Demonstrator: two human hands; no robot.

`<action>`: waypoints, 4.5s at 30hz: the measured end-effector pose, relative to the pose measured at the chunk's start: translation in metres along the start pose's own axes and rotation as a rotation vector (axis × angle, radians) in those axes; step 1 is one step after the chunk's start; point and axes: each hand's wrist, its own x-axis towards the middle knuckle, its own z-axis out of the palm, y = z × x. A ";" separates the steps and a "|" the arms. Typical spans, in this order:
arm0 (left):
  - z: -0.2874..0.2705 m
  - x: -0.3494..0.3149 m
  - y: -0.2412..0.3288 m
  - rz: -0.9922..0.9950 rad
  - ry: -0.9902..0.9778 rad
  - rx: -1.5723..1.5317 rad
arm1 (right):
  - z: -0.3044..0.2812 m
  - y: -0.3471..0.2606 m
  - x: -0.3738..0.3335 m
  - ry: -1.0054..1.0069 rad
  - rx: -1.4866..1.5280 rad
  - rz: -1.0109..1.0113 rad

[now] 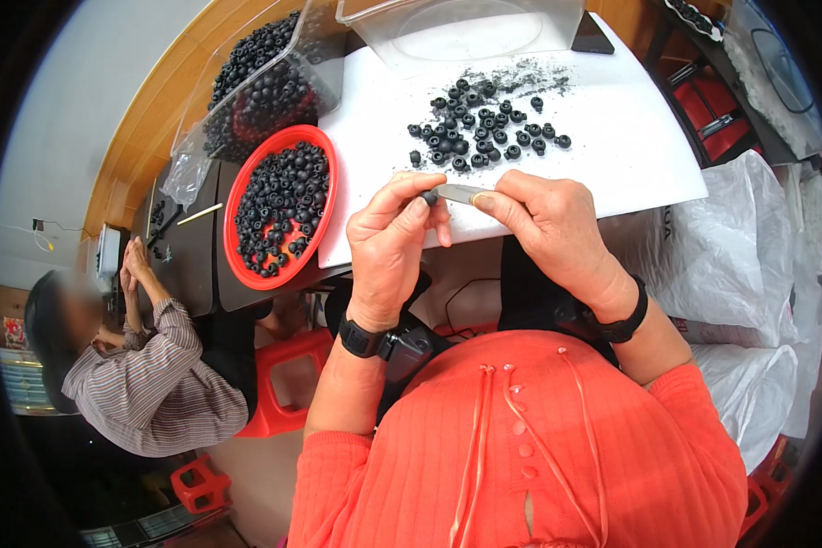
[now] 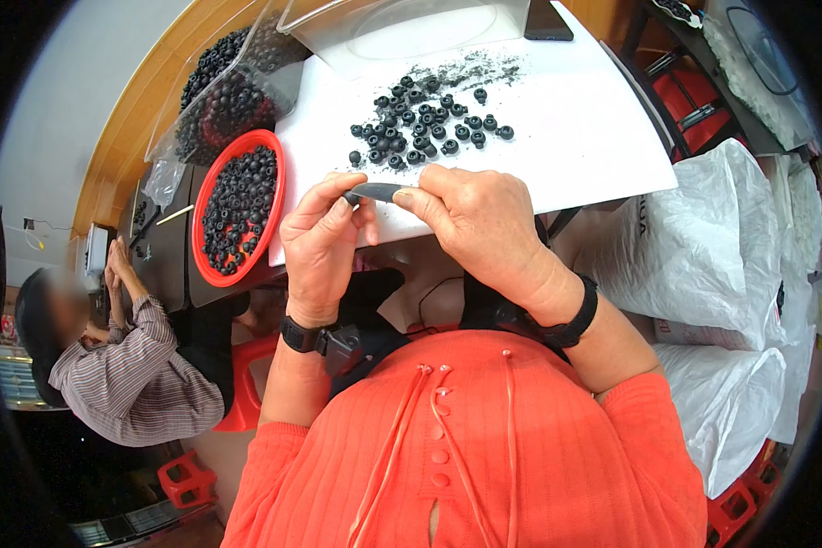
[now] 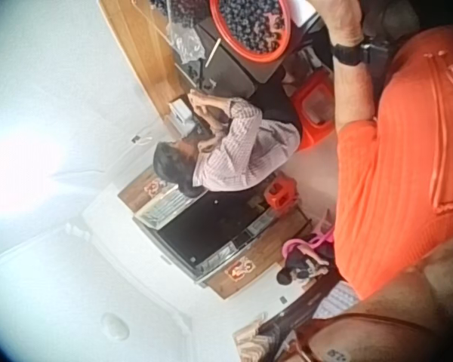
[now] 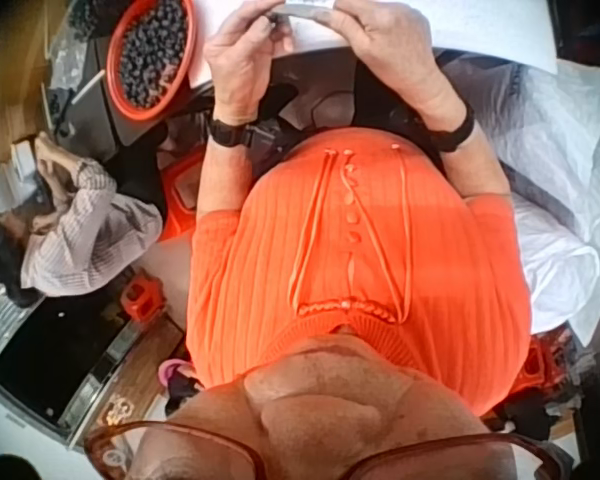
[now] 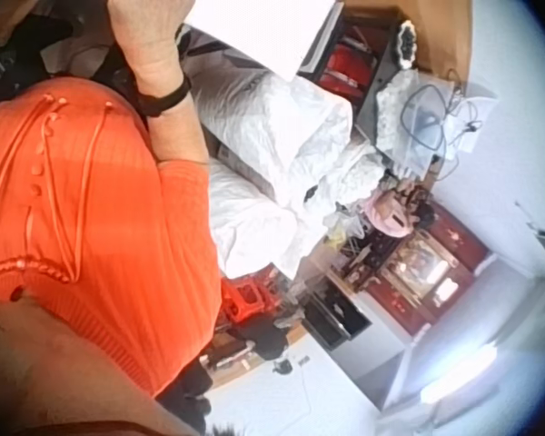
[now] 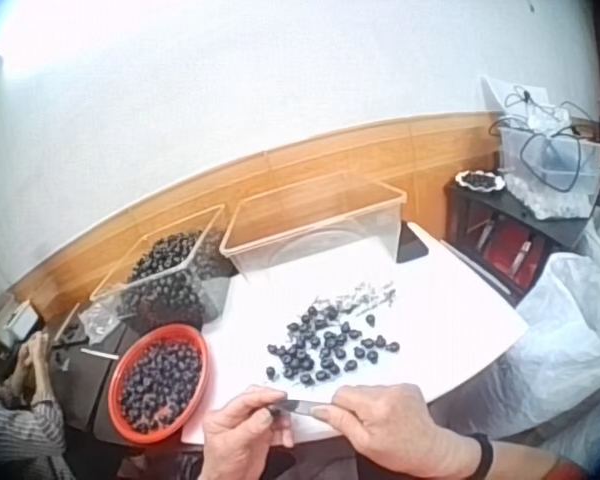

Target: Using a small knife to trim excess flash or material from small black circular rubber components.

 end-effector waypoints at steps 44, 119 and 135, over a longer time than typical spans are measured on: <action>0.002 0.001 -0.005 -0.003 0.024 -0.098 | 0.007 0.005 -0.005 0.063 0.004 -0.032; -0.010 0.055 -0.005 0.093 0.249 1.526 | -0.027 0.045 -0.008 0.074 0.479 0.153; -0.006 0.015 0.010 -0.098 0.166 0.117 | -0.013 0.028 -0.007 0.100 0.239 0.039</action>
